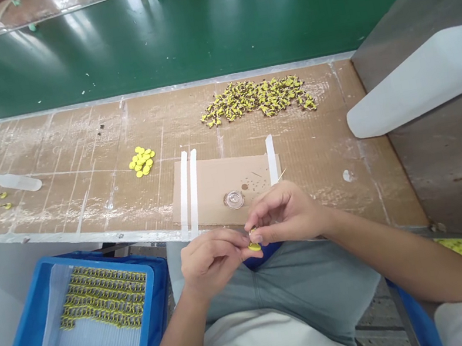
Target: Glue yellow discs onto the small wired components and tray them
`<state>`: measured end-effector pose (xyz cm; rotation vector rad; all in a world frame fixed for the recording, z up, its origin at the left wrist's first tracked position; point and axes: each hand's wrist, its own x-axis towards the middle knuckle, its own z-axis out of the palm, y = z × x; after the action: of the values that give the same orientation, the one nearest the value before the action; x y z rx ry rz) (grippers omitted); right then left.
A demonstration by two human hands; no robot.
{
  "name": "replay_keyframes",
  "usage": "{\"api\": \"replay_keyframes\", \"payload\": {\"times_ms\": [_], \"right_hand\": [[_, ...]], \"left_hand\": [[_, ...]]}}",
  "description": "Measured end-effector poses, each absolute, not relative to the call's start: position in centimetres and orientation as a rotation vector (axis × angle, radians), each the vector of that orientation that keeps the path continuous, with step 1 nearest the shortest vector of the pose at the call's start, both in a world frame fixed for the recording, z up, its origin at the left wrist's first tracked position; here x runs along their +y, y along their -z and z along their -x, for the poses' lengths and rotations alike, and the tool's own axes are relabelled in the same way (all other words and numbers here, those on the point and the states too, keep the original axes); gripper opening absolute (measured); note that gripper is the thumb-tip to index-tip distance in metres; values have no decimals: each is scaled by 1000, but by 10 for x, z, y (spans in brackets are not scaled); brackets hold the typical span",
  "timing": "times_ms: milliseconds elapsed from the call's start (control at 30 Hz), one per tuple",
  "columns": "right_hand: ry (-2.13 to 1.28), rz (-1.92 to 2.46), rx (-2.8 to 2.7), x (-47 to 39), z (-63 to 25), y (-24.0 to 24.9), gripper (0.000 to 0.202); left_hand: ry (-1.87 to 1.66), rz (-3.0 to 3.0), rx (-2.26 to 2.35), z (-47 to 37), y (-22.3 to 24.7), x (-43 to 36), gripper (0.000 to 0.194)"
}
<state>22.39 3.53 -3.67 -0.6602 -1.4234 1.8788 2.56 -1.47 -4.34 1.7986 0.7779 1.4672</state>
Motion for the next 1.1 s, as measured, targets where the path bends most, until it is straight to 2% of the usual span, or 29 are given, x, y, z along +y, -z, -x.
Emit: {"api": "replay_keyframes", "payload": {"times_ms": [433,667,1100], "right_hand": [[-2089,750,-1207,34,-220,37,25],[-2079,738,-1247,35,-221,40,28],[-2109,766,-1236,35,-224,42,30]], "left_hand": [[-1428,-1664,913,-23,41,-19,25],[-1435,-1524,908,-25,45,-17,28],[-1451,-1610,851,-27,43,-15,31]]}}
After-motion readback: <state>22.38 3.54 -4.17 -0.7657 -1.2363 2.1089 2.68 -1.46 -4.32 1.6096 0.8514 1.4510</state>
